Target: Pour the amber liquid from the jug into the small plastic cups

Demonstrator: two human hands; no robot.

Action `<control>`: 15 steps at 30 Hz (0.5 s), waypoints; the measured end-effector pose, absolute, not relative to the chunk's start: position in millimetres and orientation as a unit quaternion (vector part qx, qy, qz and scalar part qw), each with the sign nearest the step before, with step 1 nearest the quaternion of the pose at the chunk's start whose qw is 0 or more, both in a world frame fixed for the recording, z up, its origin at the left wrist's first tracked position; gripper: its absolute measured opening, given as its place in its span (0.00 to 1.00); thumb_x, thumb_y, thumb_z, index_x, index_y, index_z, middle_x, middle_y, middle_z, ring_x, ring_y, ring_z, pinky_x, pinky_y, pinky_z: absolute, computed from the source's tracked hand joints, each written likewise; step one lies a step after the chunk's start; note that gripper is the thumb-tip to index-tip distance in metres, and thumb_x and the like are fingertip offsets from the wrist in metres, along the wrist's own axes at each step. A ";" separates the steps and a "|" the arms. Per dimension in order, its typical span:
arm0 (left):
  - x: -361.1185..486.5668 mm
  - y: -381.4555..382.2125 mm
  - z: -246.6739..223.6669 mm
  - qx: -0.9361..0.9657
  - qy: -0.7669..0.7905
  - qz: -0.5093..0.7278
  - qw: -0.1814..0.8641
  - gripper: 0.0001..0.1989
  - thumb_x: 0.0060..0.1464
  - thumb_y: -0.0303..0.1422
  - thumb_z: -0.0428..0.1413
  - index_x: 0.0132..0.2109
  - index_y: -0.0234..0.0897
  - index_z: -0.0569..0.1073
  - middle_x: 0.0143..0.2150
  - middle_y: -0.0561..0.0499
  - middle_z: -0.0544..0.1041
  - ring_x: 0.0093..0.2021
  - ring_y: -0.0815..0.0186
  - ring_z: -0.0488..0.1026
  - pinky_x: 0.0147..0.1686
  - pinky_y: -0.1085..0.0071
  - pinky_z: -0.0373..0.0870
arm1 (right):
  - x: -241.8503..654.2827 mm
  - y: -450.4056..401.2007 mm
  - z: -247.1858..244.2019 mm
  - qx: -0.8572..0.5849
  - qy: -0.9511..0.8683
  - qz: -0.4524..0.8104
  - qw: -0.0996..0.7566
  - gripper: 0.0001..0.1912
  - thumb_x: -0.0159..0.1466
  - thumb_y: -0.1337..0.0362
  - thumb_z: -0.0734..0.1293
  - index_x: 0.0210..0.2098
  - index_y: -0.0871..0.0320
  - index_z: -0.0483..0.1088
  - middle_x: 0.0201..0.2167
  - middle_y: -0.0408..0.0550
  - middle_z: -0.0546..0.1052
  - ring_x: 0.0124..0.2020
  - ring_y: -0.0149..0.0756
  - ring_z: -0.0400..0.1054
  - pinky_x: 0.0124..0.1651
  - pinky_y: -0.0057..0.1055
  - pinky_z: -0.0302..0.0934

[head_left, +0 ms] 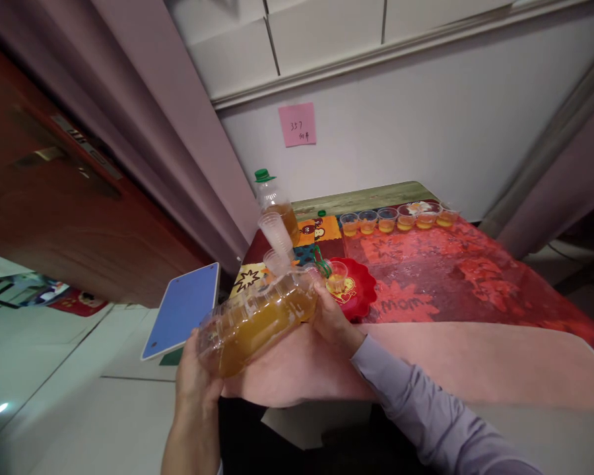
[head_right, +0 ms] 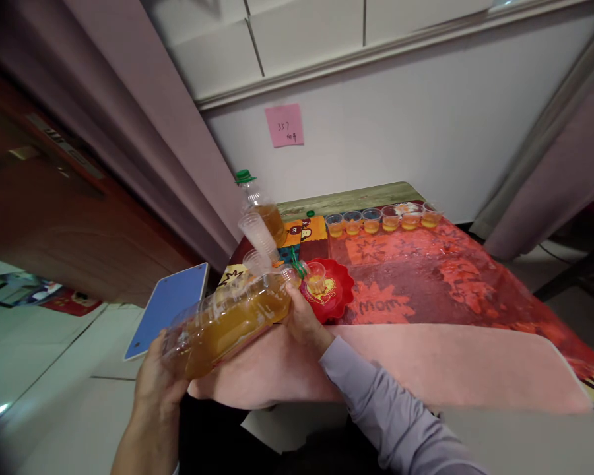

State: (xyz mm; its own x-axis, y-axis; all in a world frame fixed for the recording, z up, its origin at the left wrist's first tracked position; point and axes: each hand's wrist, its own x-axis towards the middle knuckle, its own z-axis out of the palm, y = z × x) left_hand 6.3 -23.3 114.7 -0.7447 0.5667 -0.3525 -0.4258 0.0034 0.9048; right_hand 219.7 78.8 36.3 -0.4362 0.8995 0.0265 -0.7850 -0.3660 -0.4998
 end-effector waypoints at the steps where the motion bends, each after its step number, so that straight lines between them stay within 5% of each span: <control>1: 5.5 -23.2 113.7 0.059 0.615 0.703 0.351 0.11 0.62 0.40 0.62 0.42 0.38 0.84 0.38 0.48 0.86 0.40 0.56 0.83 0.49 0.61 0.83 | 219.9 78.9 36.2 -0.128 -0.228 0.816 0.515 0.25 0.69 0.42 0.74 0.58 0.47 0.83 0.61 0.43 0.88 0.69 0.50 0.78 0.78 0.48 0.67; 15: 2.2 -23.8 108.4 0.064 0.616 0.703 0.350 0.12 0.61 0.41 0.62 0.42 0.37 0.84 0.39 0.47 0.87 0.41 0.55 0.84 0.47 0.62 0.82 | 218.1 80.8 31.5 -0.133 -0.229 0.816 0.515 0.26 0.69 0.41 0.74 0.59 0.48 0.82 0.62 0.45 0.87 0.71 0.49 0.77 0.78 0.48 0.67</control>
